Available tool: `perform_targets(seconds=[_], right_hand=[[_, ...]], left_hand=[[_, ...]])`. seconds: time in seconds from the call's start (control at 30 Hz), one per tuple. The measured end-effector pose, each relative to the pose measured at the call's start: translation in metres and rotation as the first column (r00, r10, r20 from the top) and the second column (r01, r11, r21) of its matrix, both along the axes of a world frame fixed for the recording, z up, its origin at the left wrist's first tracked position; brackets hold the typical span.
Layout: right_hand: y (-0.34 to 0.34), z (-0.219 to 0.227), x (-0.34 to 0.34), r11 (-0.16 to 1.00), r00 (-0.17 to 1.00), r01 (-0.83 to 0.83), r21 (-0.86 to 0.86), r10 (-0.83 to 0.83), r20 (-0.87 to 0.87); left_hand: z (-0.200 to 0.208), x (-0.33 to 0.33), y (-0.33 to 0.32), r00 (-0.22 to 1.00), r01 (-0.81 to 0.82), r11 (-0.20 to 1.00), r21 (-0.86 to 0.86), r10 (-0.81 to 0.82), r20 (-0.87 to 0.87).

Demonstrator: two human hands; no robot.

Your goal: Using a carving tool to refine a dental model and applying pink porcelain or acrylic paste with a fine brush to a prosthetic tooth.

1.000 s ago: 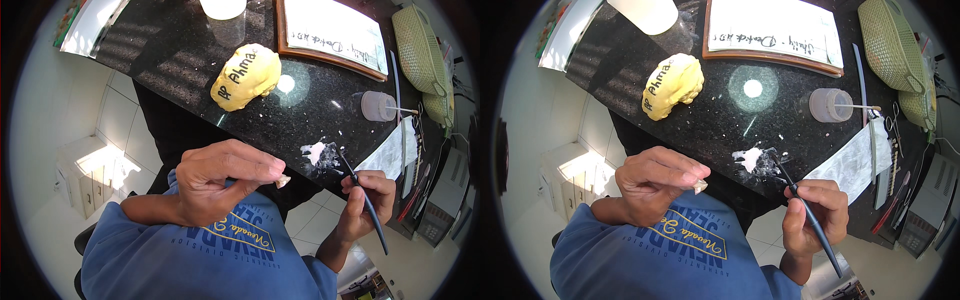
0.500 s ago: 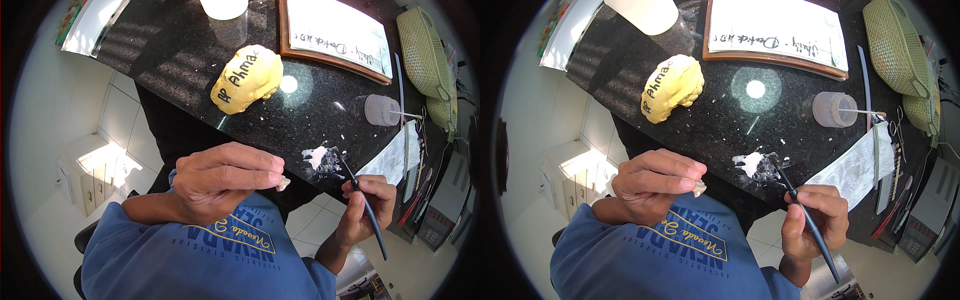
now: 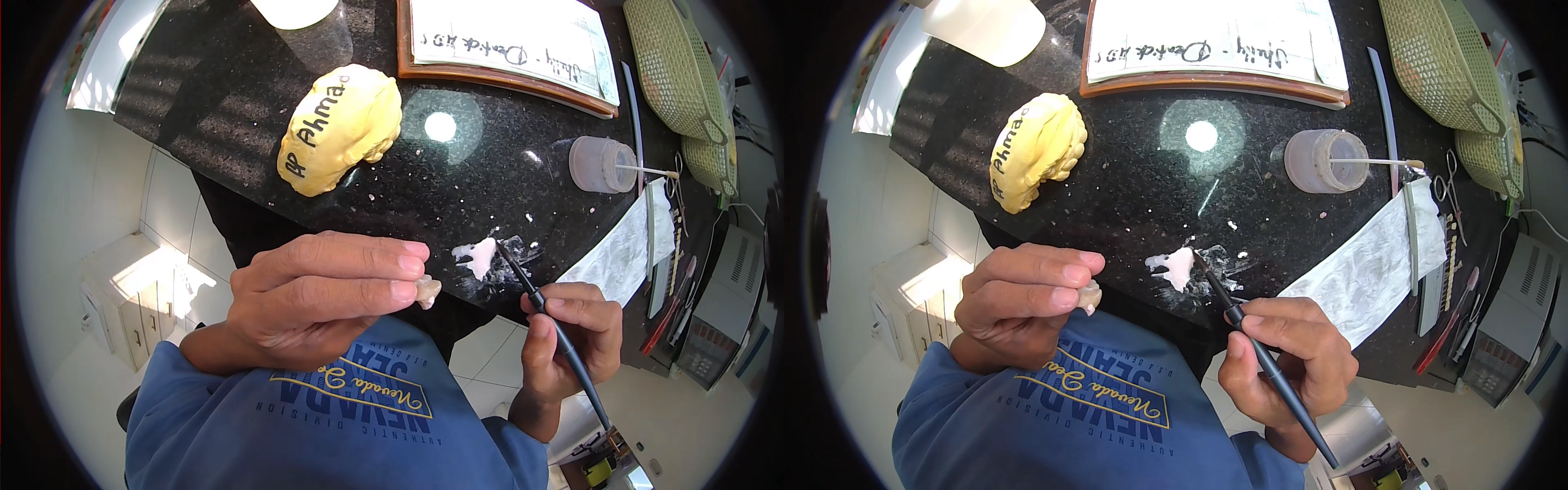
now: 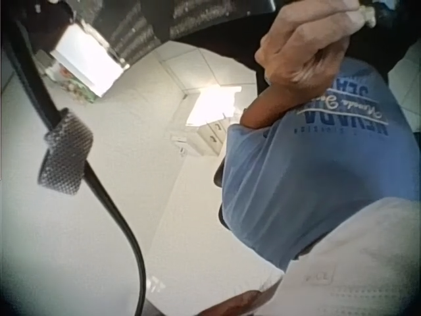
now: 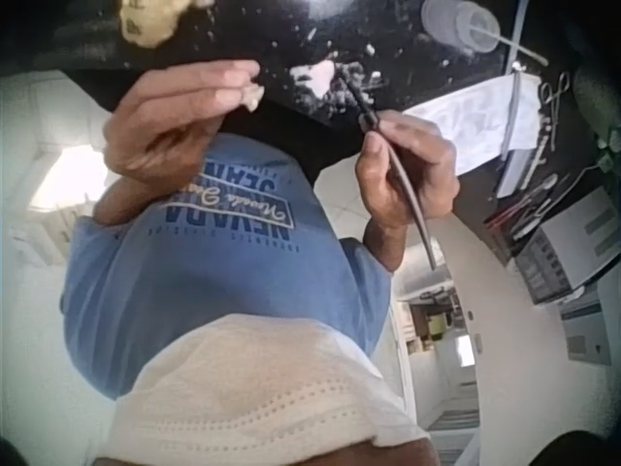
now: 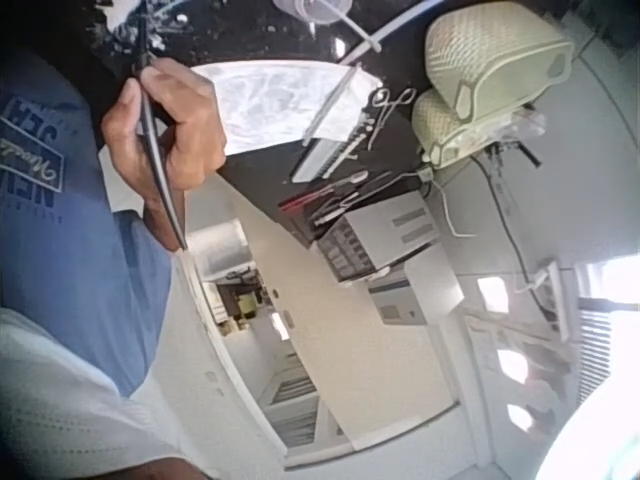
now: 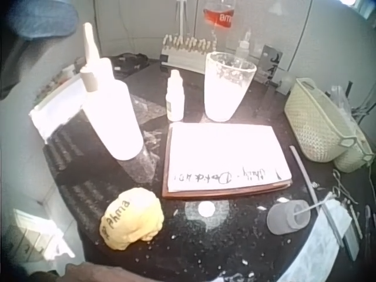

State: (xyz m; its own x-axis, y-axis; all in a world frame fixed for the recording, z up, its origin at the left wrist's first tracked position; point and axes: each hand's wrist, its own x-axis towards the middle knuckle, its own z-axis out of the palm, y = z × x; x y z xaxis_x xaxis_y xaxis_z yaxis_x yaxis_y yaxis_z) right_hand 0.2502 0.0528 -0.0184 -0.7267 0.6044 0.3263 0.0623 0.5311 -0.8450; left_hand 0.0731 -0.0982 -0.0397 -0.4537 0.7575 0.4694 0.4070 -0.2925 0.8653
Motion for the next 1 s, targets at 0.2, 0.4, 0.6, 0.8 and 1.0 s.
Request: perform_targets(seconds=[0.2,0.4,0.6,0.8,1.0], right_hand=[[0.001,0.0,0.0012,1.0,1.0,-0.014,0.016,0.014,0.007],[0.0006,-0.0014,0.0001,1.0,0.999,0.0,0.012,0.0,-0.037],[0.0034,-0.0034,0.0026,0.998,0.997,0.014,0.062,-0.009,-0.08],[0.0035,-0.0025,0.0003,0.998,0.998,0.007,0.057,-0.004,-0.057],[-0.0055,0.0031,0.0042,0.997,0.995,0.051,0.052,-0.056,0.084]], left_hand=[[-0.0007,0.0016,0.0011,1.0,0.01,0.999,-0.045,-0.009,0.014],[0.0016,0.0005,0.0017,1.0,0.014,0.997,-0.079,-0.014,0.004],[-0.0027,0.0012,0.0025,1.0,0.004,0.999,-0.054,-0.003,0.017],[-0.0025,-0.0027,0.0019,0.999,0.042,0.997,-0.063,-0.04,0.029],[-0.0025,-0.0045,0.0024,0.998,0.061,0.997,-0.044,-0.06,0.034]])
